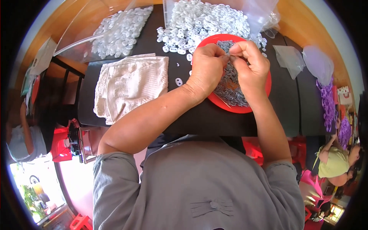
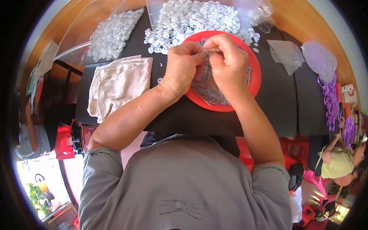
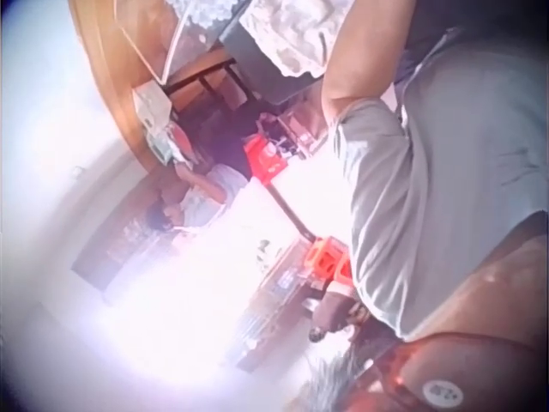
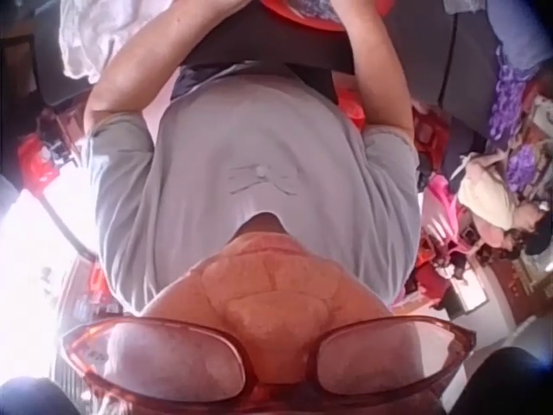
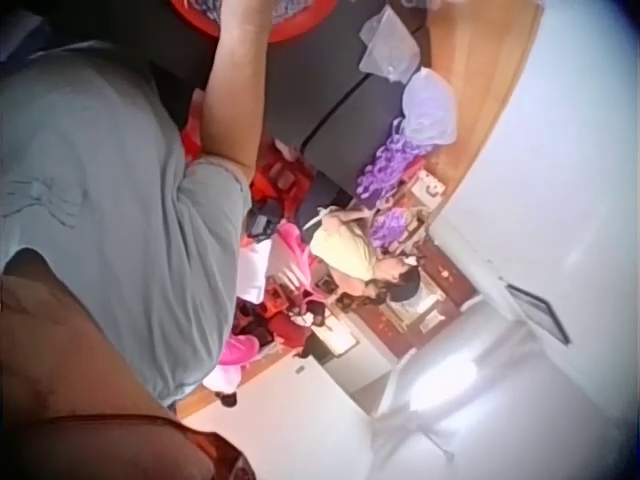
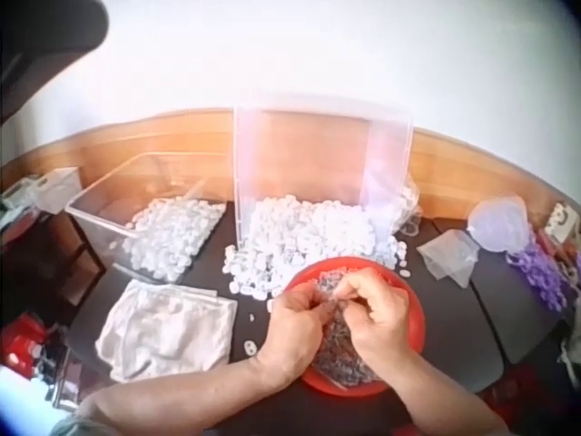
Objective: Manual assembly of small white plastic components by inserting metal pins or clips into them.
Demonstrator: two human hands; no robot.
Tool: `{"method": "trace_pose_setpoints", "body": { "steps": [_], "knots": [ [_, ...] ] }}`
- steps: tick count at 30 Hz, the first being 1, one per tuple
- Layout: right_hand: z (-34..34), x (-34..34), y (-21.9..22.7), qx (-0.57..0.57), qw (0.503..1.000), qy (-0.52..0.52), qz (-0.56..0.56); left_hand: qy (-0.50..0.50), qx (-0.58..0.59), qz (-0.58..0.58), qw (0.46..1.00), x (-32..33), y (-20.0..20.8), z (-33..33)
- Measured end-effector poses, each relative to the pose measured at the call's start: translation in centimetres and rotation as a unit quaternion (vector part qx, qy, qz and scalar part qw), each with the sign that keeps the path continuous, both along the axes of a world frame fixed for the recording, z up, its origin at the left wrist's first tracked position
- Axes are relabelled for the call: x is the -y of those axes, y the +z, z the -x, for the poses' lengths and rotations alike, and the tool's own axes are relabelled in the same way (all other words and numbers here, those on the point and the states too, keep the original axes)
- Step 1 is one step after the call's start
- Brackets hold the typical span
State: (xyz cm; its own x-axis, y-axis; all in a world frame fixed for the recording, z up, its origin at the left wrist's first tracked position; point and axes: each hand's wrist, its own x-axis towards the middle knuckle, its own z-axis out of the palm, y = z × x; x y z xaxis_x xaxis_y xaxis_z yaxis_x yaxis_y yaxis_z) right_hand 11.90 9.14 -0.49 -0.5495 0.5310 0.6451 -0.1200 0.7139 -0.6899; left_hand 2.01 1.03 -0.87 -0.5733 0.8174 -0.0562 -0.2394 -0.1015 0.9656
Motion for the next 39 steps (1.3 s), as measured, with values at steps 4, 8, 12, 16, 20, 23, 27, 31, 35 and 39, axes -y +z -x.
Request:
{"method": "trace_pose_setpoints", "body": {
  "steps": [4,8,12,16,20,23,27,31,35,39],
  "knots": [
    [0.2,-0.5,0.4,0.043,0.999,-0.017,-0.005,0.005,0.034,0.015,0.999,-0.1,0.2,0.1],
    [0.1,0.0,3.0,0.107,0.992,-0.053,-0.030,-0.025,-0.025,0.000,0.999,-0.2,-0.9,0.5],
    [3.9,-1.0,5.1,0.197,0.978,0.019,-0.066,-0.083,0.012,-0.002,0.996,0.0,-1.2,-0.4],
    [11.3,-4.9,2.9,0.261,0.929,0.136,-0.223,-0.095,-0.177,-0.002,0.980,-1.9,-3.9,-0.6],
    [14.8,-6.0,0.9,0.310,0.853,0.180,-0.378,-0.096,-0.181,-0.013,0.979,-1.1,-2.7,-0.5],
    [15.4,-6.6,-0.2,0.335,0.814,0.179,-0.439,-0.087,-0.201,-0.006,0.976,-0.7,-2.1,-0.5],
    [15.0,-6.8,-0.6,0.302,0.820,0.161,-0.458,-0.086,-0.223,0.013,0.971,-0.8,-2.1,-0.4],
    [13.9,-5.9,0.0,0.291,0.838,0.132,-0.444,-0.063,-0.268,0.003,0.961,-0.9,-2.4,-0.3],
    [13.6,-5.1,0.9,0.318,0.855,0.150,-0.382,-0.088,-0.241,0.002,0.967,-1.1,-2.6,-0.4],
    [14.3,-6.0,-0.1,0.325,0.844,0.152,-0.398,-0.115,-0.172,0.010,0.978,-1.1,-2.3,-0.4]
  ]
}}
